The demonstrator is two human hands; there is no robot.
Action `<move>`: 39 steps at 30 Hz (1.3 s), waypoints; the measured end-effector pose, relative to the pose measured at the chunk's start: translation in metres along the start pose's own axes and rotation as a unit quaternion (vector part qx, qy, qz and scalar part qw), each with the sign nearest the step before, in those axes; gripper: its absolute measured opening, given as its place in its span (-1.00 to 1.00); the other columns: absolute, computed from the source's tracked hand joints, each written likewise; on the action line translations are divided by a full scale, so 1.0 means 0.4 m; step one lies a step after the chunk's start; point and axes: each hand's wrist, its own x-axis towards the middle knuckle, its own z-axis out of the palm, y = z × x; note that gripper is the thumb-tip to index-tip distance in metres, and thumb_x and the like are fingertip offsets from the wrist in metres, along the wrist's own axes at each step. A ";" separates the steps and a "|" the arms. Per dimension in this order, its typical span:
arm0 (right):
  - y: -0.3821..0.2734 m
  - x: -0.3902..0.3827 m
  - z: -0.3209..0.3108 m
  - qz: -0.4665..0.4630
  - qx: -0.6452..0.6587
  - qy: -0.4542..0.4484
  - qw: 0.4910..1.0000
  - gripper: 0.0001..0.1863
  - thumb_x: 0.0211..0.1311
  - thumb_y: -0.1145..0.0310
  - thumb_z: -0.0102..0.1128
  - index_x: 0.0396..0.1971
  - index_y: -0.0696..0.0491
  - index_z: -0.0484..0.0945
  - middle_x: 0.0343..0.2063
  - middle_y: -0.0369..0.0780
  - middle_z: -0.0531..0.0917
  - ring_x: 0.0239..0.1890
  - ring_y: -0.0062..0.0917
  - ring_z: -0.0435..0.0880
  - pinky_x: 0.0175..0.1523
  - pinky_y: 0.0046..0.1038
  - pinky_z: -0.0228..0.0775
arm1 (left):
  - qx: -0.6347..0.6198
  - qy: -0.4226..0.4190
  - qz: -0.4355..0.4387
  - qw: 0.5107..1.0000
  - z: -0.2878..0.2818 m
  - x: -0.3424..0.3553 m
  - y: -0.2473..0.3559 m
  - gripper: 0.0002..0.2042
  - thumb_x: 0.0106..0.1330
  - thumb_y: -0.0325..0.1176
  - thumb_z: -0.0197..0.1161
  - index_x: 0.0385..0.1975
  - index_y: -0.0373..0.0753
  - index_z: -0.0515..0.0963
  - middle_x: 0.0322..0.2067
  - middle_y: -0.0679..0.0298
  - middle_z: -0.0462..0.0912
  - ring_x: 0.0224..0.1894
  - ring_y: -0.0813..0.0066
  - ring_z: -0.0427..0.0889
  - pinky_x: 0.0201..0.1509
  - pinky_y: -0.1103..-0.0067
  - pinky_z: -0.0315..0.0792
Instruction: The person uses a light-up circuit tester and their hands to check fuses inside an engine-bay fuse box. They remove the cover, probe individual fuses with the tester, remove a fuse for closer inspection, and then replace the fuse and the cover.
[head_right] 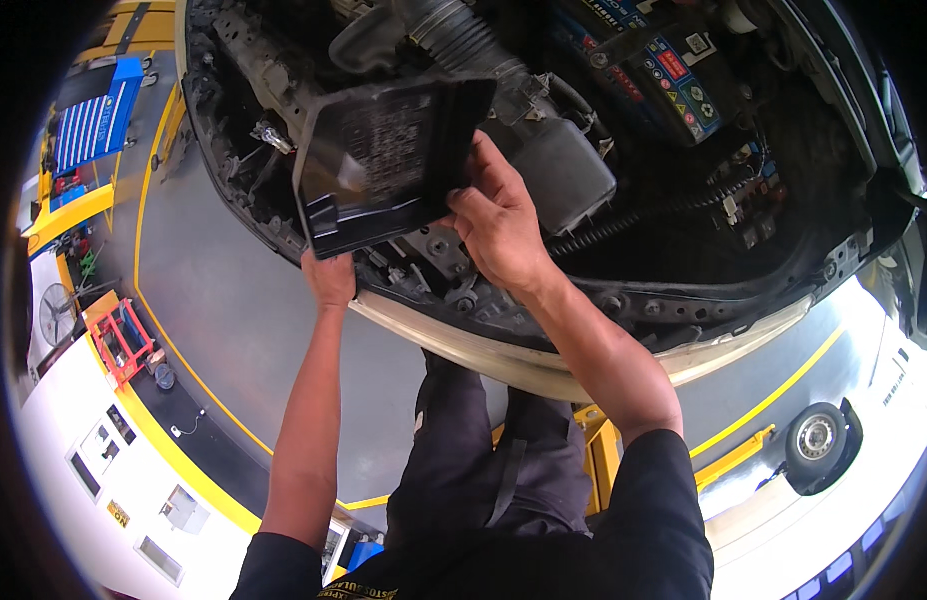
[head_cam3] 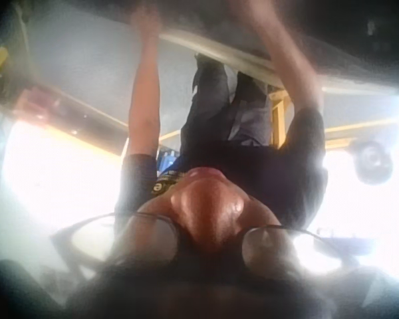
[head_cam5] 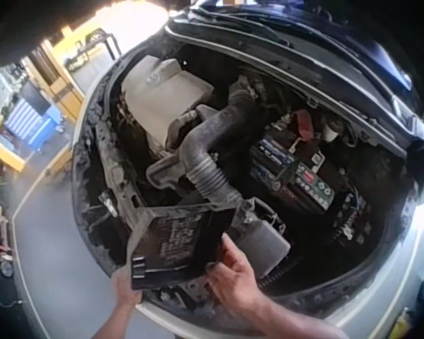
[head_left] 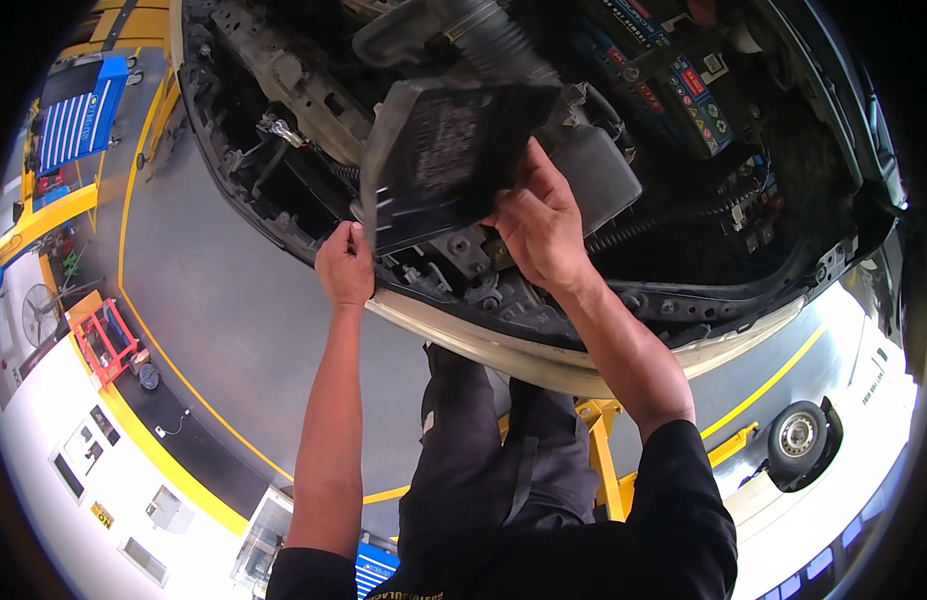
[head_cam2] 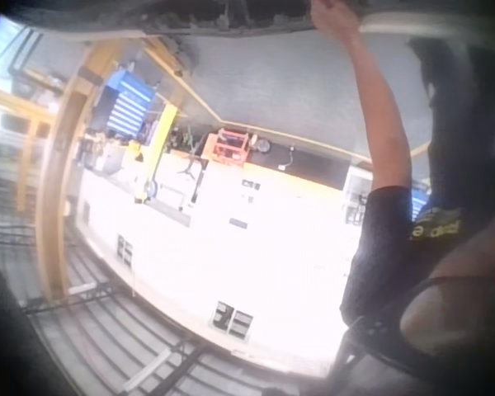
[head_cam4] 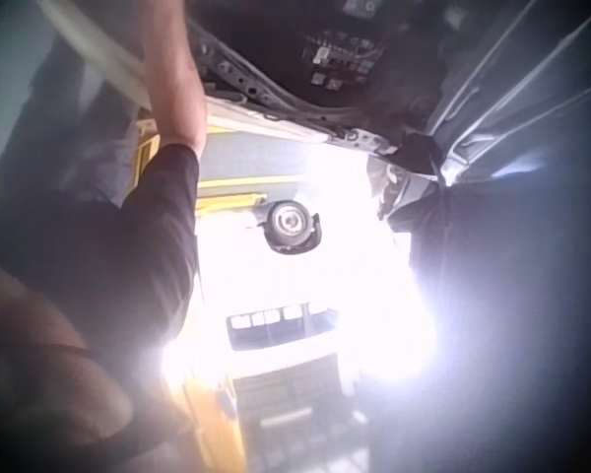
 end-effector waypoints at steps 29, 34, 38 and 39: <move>0.015 0.010 -0.049 0.023 0.127 -0.155 0.979 -0.59 0.36 0.26 0.39 0.08 0.08 0.46 0.09 -0.05 0.64 0.03 -0.38 0.74 0.14 -0.38 0.64 | -0.109 -0.012 -0.074 0.991 0.000 -0.002 0.027 -0.75 0.50 -0.28 0.13 -0.41 -0.26 0.59 -0.57 0.14 0.58 -0.57 0.36 0.55 -0.44 0.44 0.37; 0.022 0.014 -0.052 0.022 0.122 -0.174 0.977 -0.66 0.42 0.30 0.32 0.07 0.09 0.47 0.03 -0.07 0.67 -0.01 -0.39 0.75 0.14 -0.40 0.63 | -0.112 -0.031 -0.081 0.990 -0.015 0.004 0.046 -0.71 0.55 -0.29 0.10 -0.38 -0.33 0.60 -0.61 0.31 0.57 -0.54 0.65 0.51 -0.41 0.59 0.36; 0.002 0.001 -0.053 0.067 0.103 -0.152 0.981 -0.51 0.39 0.17 0.33 0.13 0.16 0.44 0.01 0.00 0.67 -0.05 -0.35 0.76 0.08 -0.41 0.64 | -0.140 -0.021 -0.091 0.986 0.005 0.004 0.044 -0.74 0.51 -0.26 0.12 -0.38 -0.26 0.62 -0.59 0.22 0.61 -0.56 0.44 0.56 -0.42 0.49 0.39; 0.004 -0.001 -0.070 0.079 0.112 -0.167 0.976 -0.46 0.39 0.13 0.32 0.16 0.19 0.43 0.01 0.02 0.66 -0.05 -0.32 0.76 0.06 -0.41 0.63 | -0.122 -0.022 -0.079 0.989 0.013 0.004 0.040 -0.73 0.52 -0.25 0.11 -0.37 -0.26 0.62 -0.59 0.21 0.60 -0.56 0.44 0.56 -0.42 0.48 0.39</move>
